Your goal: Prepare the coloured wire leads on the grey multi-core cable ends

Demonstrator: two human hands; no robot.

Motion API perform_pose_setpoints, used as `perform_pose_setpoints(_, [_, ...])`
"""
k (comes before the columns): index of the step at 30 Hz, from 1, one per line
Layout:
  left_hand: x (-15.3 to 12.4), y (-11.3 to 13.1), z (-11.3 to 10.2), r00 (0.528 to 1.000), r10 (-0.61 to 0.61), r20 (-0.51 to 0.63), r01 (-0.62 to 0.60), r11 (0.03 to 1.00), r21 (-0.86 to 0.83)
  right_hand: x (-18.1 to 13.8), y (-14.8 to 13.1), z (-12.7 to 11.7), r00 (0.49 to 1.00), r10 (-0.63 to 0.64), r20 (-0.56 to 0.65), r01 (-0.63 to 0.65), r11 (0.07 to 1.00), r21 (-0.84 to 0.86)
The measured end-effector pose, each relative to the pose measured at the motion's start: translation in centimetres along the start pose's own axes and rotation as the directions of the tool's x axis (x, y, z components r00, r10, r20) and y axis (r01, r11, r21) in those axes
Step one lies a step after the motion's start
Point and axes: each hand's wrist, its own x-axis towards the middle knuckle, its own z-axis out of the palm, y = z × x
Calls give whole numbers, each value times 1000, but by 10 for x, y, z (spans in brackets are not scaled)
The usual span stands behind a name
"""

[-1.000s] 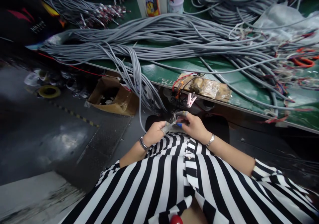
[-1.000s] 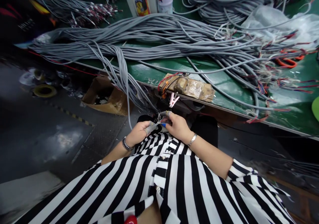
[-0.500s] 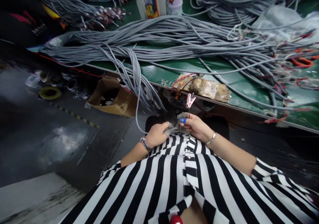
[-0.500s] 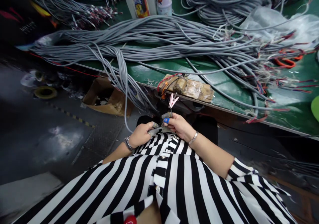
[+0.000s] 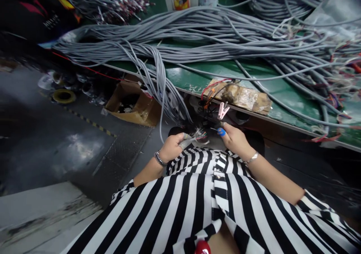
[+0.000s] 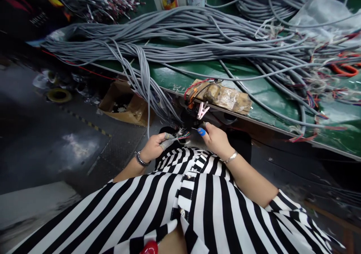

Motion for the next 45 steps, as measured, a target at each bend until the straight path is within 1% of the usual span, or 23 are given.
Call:
perform_pose_setpoints(1, [0, 1, -1, 1000, 12, -9, -12, 1000, -7, -2, -1, -3, 999, -47, -5, 46, 993, -111])
perform_pose_setpoints(3, [0, 3, -3, 999, 46, -10, -46, 999, -12, -7, -8, -7, 988, -153, -2, 148, 961, -233])
perform_pose_setpoints(5, [0, 7, -4, 997, 80, -3, -80, 997, -2, -10, -16, -7, 970, -244, -1, 236, 938, -253])
perform_pose_setpoints(8, [2, 11, -3, 994, 108, 13, -108, 994, 15, -11, -26, -4, 952, -304, -32, 288, 926, -243])
perform_pose_setpoints(16, [3, 13, -3, 985, 168, 24, -168, 986, 4, -8, -25, 2, 940, -338, -56, 317, 919, -233])
perform_pose_setpoints(22, [3, 15, -3, 989, 150, 12, -150, 989, 1, -7, -25, 2, 934, -347, -88, 323, 922, -213])
perform_pose_setpoints(28, [5, 15, -1, 987, 159, 34, -160, 987, 29, -6, -26, 3, 934, -350, -69, 332, 924, -190])
perform_pose_setpoints(34, [4, 14, -2, 990, 138, 36, -137, 990, -16, -6, -23, 1, 945, -318, -75, 299, 934, -197])
perform_pose_setpoints(40, [4, 16, -2, 986, 163, 40, -163, 987, 9, -7, -22, 4, 939, -338, -56, 323, 928, -183])
perform_pose_setpoints(45, [4, 20, -2, 989, 139, 48, -137, 990, -32, -6, -23, 2, 942, -333, -45, 322, 933, -159])
